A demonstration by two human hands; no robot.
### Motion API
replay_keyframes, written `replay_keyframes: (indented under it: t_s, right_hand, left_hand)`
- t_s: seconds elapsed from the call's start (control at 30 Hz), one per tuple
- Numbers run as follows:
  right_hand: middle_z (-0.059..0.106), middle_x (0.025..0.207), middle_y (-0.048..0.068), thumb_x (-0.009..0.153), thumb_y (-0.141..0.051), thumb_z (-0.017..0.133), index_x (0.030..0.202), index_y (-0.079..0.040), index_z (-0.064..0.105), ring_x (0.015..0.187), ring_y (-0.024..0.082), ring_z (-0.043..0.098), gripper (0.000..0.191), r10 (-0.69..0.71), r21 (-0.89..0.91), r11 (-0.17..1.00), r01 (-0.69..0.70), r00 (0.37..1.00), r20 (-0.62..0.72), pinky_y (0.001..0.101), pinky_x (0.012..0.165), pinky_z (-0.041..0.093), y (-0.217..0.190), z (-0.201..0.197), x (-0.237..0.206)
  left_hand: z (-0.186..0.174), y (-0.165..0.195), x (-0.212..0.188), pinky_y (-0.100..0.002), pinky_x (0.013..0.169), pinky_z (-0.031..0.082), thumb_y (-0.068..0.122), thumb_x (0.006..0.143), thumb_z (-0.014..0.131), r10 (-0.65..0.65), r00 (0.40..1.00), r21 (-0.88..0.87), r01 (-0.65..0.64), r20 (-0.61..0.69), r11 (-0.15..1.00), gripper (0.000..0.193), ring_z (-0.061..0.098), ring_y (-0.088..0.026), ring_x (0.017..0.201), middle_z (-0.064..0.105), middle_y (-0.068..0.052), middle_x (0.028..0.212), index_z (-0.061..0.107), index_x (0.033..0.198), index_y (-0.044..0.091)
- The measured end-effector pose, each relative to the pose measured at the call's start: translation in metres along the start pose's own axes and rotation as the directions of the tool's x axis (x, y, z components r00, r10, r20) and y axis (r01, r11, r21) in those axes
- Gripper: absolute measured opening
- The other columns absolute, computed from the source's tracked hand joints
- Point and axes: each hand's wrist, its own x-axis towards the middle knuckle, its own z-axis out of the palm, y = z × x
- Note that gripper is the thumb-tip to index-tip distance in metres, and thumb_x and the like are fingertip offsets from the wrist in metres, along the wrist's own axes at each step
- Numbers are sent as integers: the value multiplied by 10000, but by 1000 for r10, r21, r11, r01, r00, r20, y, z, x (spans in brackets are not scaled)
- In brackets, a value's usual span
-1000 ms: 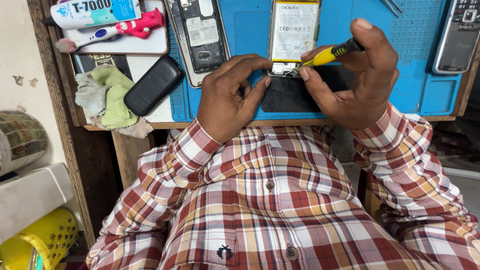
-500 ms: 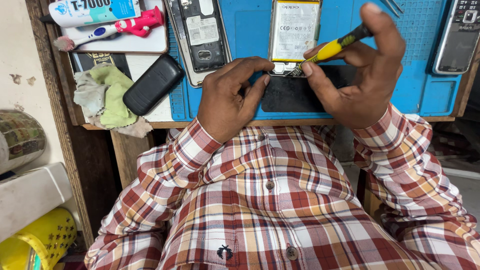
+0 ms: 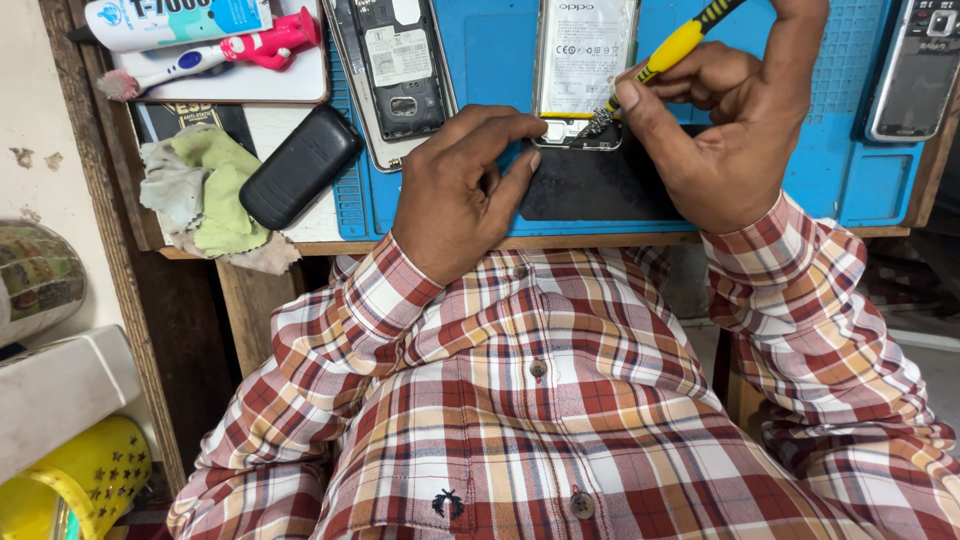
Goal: The person uses a soldering iron to work on the internal components of a disassembled smartphone. They repeatedly apply the soldering iron to the battery connector area while holding the phone steady.
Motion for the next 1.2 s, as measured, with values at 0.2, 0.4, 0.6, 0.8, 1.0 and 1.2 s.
replay_keyframes:
  t_s: [0.2, 0.4, 0.6, 0.8, 1.0, 1.2]
  right_hand:
    - [704, 1081, 207, 1141, 136, 750, 1602, -161, 109, 1047, 256, 769, 844, -98, -120, 988, 98, 995, 5, 312, 931, 661, -12, 2, 5]
    - [657, 1193, 256, 1099, 192, 740, 1589, -155, 96, 1082, 292, 764, 881, -96, -66, 993, 95, 995, -12, 337, 956, 683, -22, 5, 10]
    - [596, 1339, 135, 1082, 171, 695, 1628, -200, 130, 1116, 265, 761, 868, -78, 69, 994, 79, 997, -18, 330, 1012, 668, -22, 6, 5]
    - [464, 1525, 72, 1054, 157, 726, 1630, -186, 132, 1131, 268, 764, 896, -122, 32, 992, 124, 991, -58, 315, 1000, 673, -15, 7, 1]
    - [225, 1669, -60, 1064, 170, 756, 1662, -177, 134, 1148, 255, 730, 930, -143, -10, 990, 143, 988, -65, 289, 1018, 644, -14, 6, -6]
    - [180, 1712, -101, 1029, 176, 772, 1703, -165, 151, 1156, 253, 714, 978, -161, -7, 987, 161, 983, -94, 280, 973, 660, -11, 6, -9]
  left_hand:
    - [1, 2, -1, -261, 602, 559, 94, 994, 748, -4, 1000, 17, 4, 0, 1000, 198, 672, -102, 658, 710, -99, 1165, 726, 1186, 46]
    - [5, 4, -1, -297, 637, 586, 158, 990, 768, 32, 999, 100, -34, 21, 994, 192, 703, -149, 712, 701, -86, 1121, 746, 1153, 60]
    - [5, 4, -1, -307, 721, 602, 176, 1015, 774, 96, 995, 109, -94, -13, 990, 158, 731, -170, 837, 692, -53, 1111, 754, 1142, 84]
    - [3, 9, 0, -280, 582, 552, 163, 949, 813, 23, 1000, 46, -22, -13, 999, 212, 669, -126, 643, 703, -84, 1083, 751, 1117, 50]
    - [2, 10, 0, -261, 591, 546, 128, 972, 806, 60, 998, 38, -59, -31, 998, 148, 672, -109, 684, 706, -65, 1061, 759, 1097, 65]
    - [2, 9, 0, -256, 585, 536, 118, 968, 802, 46, 998, 18, -45, -35, 999, 120, 673, -101, 693, 713, -60, 1035, 770, 1070, 66]
